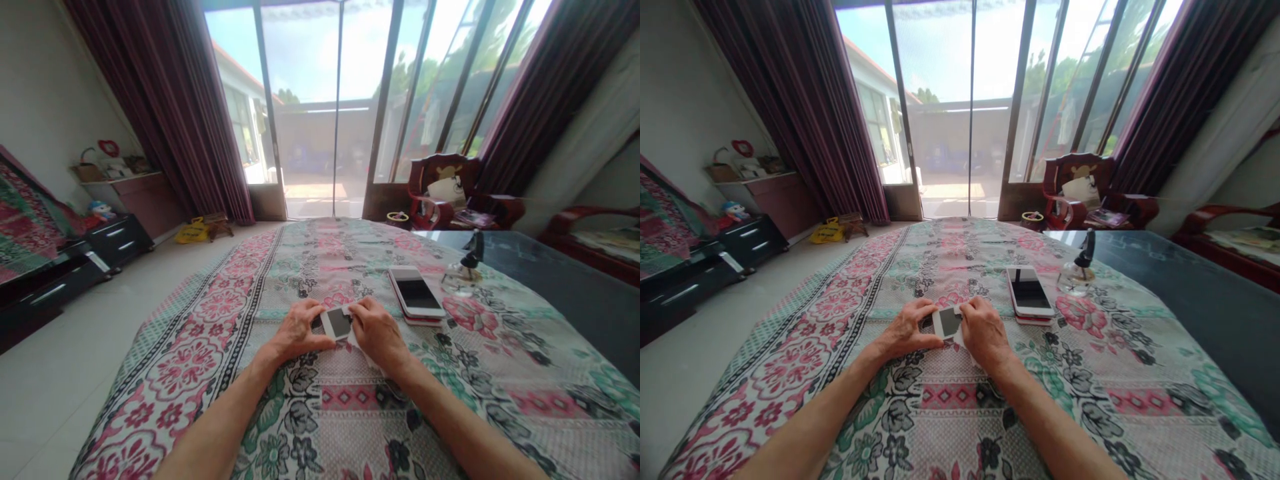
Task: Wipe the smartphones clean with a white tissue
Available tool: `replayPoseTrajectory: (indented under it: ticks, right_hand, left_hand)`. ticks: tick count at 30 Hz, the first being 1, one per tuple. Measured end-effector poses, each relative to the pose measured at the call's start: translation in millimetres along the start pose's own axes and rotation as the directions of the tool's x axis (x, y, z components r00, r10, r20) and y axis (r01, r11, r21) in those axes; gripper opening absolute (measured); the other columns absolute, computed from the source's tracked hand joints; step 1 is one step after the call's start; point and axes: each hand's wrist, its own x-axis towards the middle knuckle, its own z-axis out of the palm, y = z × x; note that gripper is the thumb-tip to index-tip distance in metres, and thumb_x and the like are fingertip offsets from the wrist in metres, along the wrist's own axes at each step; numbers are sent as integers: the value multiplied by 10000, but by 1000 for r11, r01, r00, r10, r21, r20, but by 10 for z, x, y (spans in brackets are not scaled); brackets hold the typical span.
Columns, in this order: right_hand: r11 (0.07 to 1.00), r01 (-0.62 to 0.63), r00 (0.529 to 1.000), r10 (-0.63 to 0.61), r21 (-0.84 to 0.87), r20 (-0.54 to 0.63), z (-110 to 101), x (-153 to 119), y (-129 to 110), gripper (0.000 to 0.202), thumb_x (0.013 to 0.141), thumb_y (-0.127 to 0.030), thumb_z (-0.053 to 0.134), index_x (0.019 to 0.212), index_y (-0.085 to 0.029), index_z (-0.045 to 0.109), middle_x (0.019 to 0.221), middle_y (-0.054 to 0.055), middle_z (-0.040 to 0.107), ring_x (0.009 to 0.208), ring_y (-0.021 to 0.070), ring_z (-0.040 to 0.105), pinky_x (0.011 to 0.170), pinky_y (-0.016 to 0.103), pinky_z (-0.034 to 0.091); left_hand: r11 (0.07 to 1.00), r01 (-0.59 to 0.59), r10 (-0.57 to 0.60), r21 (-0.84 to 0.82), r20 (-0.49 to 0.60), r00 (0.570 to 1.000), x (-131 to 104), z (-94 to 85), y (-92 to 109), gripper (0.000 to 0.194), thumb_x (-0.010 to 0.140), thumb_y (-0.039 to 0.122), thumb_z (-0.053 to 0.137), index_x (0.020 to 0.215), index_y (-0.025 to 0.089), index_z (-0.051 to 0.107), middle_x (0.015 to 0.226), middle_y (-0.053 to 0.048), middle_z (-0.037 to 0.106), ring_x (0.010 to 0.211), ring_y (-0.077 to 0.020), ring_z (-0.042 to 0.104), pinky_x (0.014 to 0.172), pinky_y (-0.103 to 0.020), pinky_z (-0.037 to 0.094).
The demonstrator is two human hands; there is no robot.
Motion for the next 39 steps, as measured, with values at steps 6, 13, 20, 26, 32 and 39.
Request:
replayPoseTrajectory:
  ticks: [6, 13, 20, 26, 32, 39]
  right_hand:
    - [997, 27, 999, -26, -68, 21, 92, 176, -64, 190, 860, -148, 471, 833, -181, 656, 879, 70, 578, 824, 168, 533, 754, 255, 388]
    - [990, 139, 990, -139, 15, 2, 175, 171, -185, 170, 843, -142, 490, 862, -195, 651, 919, 50, 582, 845, 156, 521, 784, 251, 383]
    - [992, 119, 993, -119, -50, 6, 141, 217, -165, 192, 871, -197, 476, 798, -187, 654, 901, 72, 581, 821, 174, 509, 777, 289, 382]
    - [970, 241, 968, -243, 36, 59, 194, 216, -258, 214, 882, -189, 462, 939, -206, 668, 957, 67, 588, 862, 168, 508, 797, 290, 375]
    - [969, 244, 965, -247, 41, 84, 170, 232, -227, 211, 872, -209, 493, 1001, -225, 659, 1022, 66, 583, 905, 174, 504, 811, 302, 359]
    - [940, 332, 929, -339, 74, 145, -15, 64, -250, 149, 844, -170, 519, 830, -209, 662, 929, 44, 594, 853, 165, 496, 776, 309, 334]
  left_hand:
    - [1000, 3, -2, -22, 9, 1000, 1, 17, -36, 594, 553, 476, 802, 1041, 178, 644, 1111, -86, 599, 1040, -267, 550, 931, -394, 435]
    - [996, -9, 10, -88, 22, 1000, -13, -38, -43, 543, 573, 376, 805, 1043, 176, 618, 1161, -81, 558, 1089, -250, 529, 973, -357, 416]
    - [990, 50, -43, -129, 53, 998, -12, -78, -79, 521, 550, 349, 822, 991, 159, 621, 1143, -80, 551, 1080, -243, 531, 954, -340, 429]
    - [991, 8, -4, -131, 35, 999, 3, -48, -112, 399, 578, 217, 759, 953, 180, 627, 1125, -63, 560, 1079, -224, 531, 971, -316, 412]
    - [987, 21, -4, -159, 107, 994, -4, -74, -182, 474, 597, 280, 751, 1042, 195, 612, 1214, -65, 519, 1153, -240, 490, 1014, -334, 382]
    - [985, 35, -6, -170, 165, 986, -27, -130, -189, 542, 607, 332, 772, 1100, 206, 583, 1285, -75, 471, 1216, -248, 440, 1051, -346, 346]
